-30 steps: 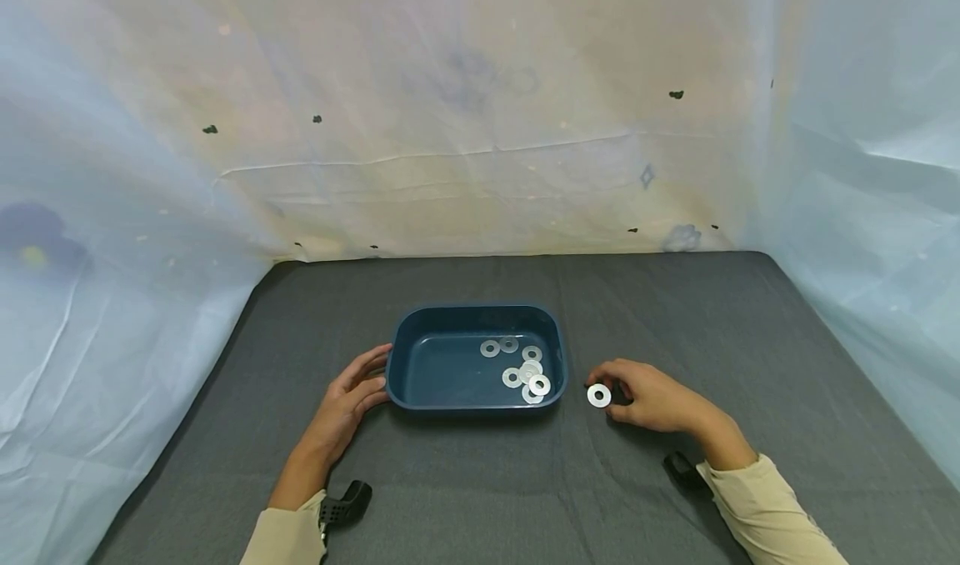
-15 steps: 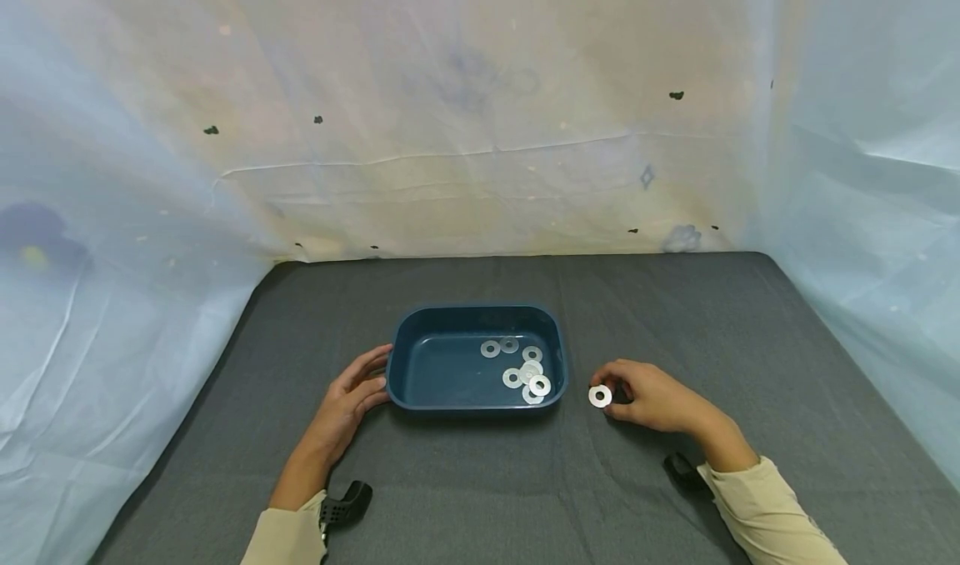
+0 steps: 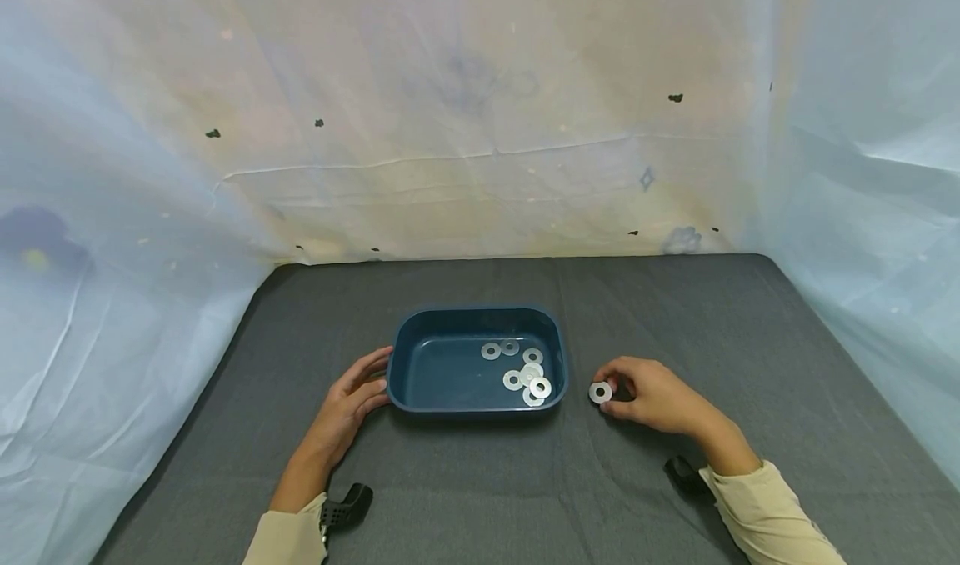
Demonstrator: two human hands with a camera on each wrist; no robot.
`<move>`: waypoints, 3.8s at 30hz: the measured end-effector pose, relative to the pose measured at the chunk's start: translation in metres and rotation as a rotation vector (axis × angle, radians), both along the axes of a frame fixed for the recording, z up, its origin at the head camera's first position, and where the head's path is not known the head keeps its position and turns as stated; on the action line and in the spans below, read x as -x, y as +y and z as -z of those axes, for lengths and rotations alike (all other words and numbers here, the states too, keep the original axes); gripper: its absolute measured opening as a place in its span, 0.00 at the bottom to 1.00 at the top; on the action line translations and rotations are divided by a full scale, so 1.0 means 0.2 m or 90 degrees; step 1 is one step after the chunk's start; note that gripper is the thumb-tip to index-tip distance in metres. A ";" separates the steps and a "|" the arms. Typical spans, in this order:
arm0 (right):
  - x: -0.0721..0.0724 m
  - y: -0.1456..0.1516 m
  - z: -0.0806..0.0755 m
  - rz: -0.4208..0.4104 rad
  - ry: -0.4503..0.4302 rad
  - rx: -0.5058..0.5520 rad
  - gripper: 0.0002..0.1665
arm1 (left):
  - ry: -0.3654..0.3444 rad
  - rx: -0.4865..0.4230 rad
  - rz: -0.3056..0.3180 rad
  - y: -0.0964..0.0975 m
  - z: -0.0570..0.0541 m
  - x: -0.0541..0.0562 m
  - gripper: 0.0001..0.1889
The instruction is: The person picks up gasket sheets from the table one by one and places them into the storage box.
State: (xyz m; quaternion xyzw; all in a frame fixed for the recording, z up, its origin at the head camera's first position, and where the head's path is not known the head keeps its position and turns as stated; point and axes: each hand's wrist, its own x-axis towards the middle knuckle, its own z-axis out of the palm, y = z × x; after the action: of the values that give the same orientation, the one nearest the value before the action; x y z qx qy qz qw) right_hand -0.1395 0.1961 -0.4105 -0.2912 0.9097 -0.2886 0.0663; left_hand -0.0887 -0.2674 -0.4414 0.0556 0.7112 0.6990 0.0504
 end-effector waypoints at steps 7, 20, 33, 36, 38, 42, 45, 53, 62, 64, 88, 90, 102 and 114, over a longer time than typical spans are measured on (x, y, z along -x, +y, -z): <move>-0.01 -0.01 -0.01 0.018 0.024 0.010 0.17 | -0.004 -0.001 -0.002 0.00 0.00 0.00 0.28; 0.00 -0.01 -0.02 0.038 0.072 0.023 0.18 | -0.001 -0.010 0.004 0.00 0.01 0.01 0.28; 0.00 -0.02 -0.07 0.069 0.084 0.040 0.20 | -0.002 -0.005 0.003 0.00 0.01 0.00 0.28; 0.00 -0.02 -0.07 0.072 0.086 0.045 0.20 | -0.002 -0.003 0.002 0.00 0.01 0.00 0.28; 0.00 -0.02 -0.08 0.074 0.087 0.047 0.20 | -0.002 0.000 0.001 0.00 0.01 0.00 0.28; -0.01 -0.03 -0.09 0.073 0.097 0.052 0.19 | -0.002 0.007 -0.004 -0.01 0.01 0.00 0.28; -0.01 -0.03 -0.10 0.070 0.106 0.056 0.19 | -0.004 0.009 -0.005 -0.01 0.01 0.00 0.28; 0.00 -0.04 -0.13 0.071 0.125 0.056 0.18 | -0.005 0.005 -0.005 -0.01 0.01 0.00 0.28; 0.00 -0.06 -0.16 0.078 0.123 0.068 0.18 | -0.008 0.004 -0.004 -0.01 0.01 0.00 0.28; 0.01 -0.07 -0.16 0.077 0.119 0.073 0.18 | -0.008 0.004 -0.005 -0.01 0.01 0.00 0.28; 0.01 -0.23 -0.21 0.068 0.093 0.118 0.20 | -0.009 -0.001 -0.004 0.00 0.02 0.01 0.28; 0.01 -0.24 -0.21 0.063 0.088 0.124 0.20 | -0.010 0.001 -0.006 0.00 0.02 0.01 0.28; 0.03 -0.30 -0.20 0.047 0.071 0.146 0.20 | -0.008 -0.001 -0.001 0.01 0.01 0.01 0.28; 0.05 -0.38 -0.19 0.017 0.050 0.147 0.20 | 0.003 -0.022 0.016 0.01 0.00 -0.01 0.28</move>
State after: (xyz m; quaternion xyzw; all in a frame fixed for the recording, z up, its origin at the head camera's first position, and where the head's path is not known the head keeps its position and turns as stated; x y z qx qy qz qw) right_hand -0.1493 0.1205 -0.3735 -0.2962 0.8759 -0.3808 -0.0076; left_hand -0.0876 -0.2653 -0.4417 0.0667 0.6982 0.7105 0.0566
